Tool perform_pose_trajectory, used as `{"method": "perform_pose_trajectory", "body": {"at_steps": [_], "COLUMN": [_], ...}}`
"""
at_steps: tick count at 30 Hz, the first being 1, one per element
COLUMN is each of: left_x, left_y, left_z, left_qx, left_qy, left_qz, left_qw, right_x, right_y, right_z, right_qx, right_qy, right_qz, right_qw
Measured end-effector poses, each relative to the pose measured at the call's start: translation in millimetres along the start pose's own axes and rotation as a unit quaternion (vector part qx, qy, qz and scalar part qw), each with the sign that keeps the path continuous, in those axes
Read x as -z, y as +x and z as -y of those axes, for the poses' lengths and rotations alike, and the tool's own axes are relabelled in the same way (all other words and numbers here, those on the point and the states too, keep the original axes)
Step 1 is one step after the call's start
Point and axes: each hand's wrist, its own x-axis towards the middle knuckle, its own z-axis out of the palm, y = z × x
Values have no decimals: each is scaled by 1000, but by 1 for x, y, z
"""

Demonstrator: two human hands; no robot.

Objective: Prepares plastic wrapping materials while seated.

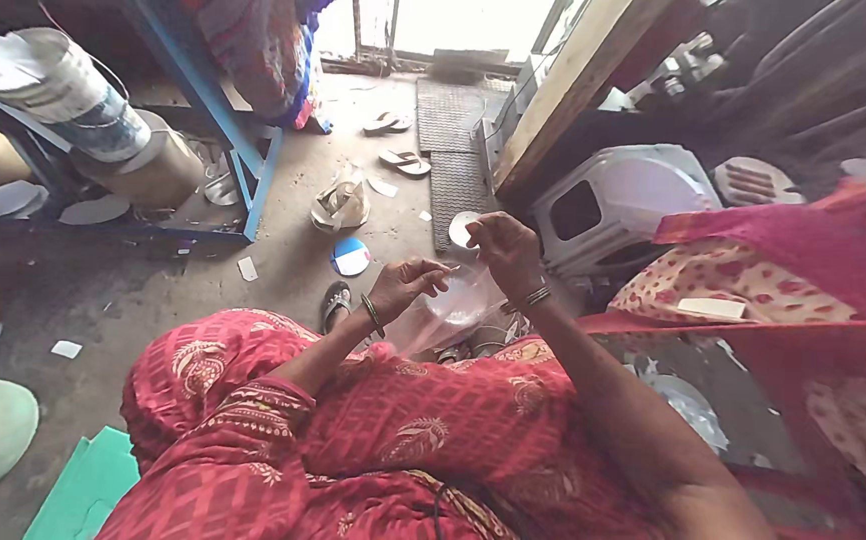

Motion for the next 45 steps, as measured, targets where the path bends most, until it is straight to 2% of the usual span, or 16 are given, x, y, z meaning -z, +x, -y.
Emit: {"method": "perform_pose_trajectory", "body": {"at_steps": [3, 6, 8, 12, 14, 17, 19, 22, 26, 29, 31, 34, 37, 39, 42, 45], "left_x": [-1, -1, 1, 3, 3, 4, 2, -1, 8, 15, 19, 24, 40, 56, 70, 66], "left_y": [-1, -1, -1, 0, 3, 4, 1, -3, -2, -3, -3, -4, -2, 6, 26, 28], "left_z": [1, -1, -2, -6, -10, -10, -11, -14, -15, -12, -16, -20, 1, 23, 20, 2], "left_qx": [11, 18, 28, 94, 123, 146, 150, 147, 151, 114, 95, 75, 72, 88, 84, 66], "left_qy": [26, 78, 92, -31, -110, -173, -183, -195, -221, -230, -218, -171, -67, -26, -93, -119], "left_qz": [-22, -52, -82, -165, -214, -246, -210, -134, -64, -20, -15, -42, -133, -235, -360, -336], "left_qw": [999, 995, 992, 981, 963, 942, 949, 960, 961, 966, 971, 981, 986, 968, 924, 932], "right_x": [-5, -6, -8, -14, -19, -33, -43, -53, -51, -42, -39, -36, -29, -23, -15, -13], "right_y": [2, 2, -3, -18, -27, -34, -35, -37, -34, -29, -25, -22, -20, -17, -8, -6], "right_z": [-4, -1, 3, 27, 38, 43, 35, 19, 20, 24, 19, 18, 16, 8, -5, -8], "right_qx": [9, 20, 57, 169, 189, 122, 48, 38, 79, 46, 17, -62, -119, -142, -165, -178], "right_qy": [-9, -87, -141, -202, -199, -146, -69, 13, 12, 20, 83, 179, 143, 113, 105, 104], "right_qz": [8, 38, 28, -48, -31, 71, 120, 95, 81, 94, 104, 94, 69, 42, 10, 23], "right_qw": [1000, 995, 988, 963, 961, 979, 989, 995, 994, 994, 991, 977, 980, 982, 981, 978]}}
